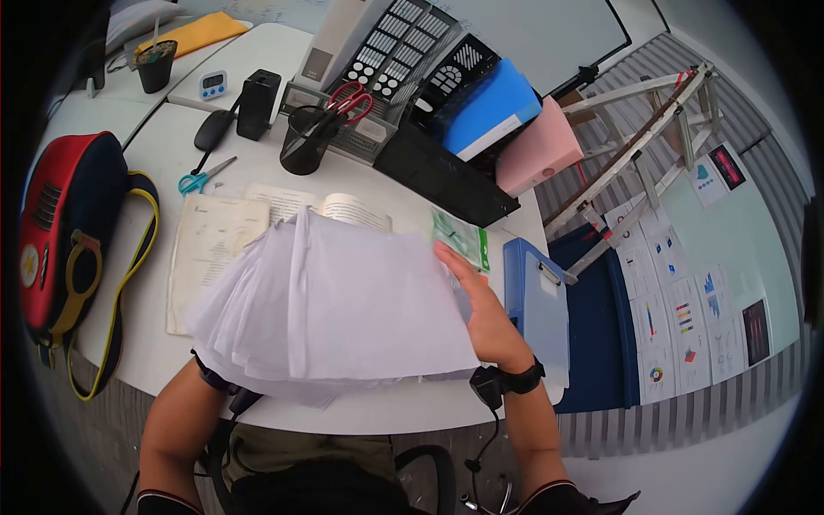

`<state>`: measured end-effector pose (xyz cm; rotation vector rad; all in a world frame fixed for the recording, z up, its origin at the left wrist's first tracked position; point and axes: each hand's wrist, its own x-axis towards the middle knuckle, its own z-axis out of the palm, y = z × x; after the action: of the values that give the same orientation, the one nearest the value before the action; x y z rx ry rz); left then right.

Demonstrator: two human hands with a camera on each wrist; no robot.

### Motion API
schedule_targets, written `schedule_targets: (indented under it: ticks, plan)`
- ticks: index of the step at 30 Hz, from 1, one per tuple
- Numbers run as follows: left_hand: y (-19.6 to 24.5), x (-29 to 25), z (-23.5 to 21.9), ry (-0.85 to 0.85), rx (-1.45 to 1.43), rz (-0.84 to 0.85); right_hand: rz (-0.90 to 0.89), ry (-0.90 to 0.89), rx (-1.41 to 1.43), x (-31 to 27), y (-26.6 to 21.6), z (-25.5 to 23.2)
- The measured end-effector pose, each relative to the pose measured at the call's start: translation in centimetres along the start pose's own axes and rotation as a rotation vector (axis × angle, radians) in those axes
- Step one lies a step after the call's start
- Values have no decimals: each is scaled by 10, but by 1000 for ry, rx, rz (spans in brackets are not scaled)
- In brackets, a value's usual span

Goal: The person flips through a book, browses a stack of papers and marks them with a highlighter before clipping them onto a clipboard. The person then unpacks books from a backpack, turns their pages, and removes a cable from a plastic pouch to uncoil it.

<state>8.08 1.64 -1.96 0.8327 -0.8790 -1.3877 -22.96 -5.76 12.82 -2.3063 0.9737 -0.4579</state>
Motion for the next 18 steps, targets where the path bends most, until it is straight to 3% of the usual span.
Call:
schedule_targets:
  ticks: [3, 5, 8, 18]
  plan:
    - [1, 3, 8, -4, 5, -6, -15, -17, -172, -2, -3, 6]
    - [-8, 13, 15, 298, 891, 761, -28, -21, -239, -2, 1, 10]
    - [-5, 11, 8, 241, 850, 683, -35, 1, -346, -2, 7, 15]
    - [2, 6, 6, -26, 646, 296, -113, 169, -286, 3, 8, 35]
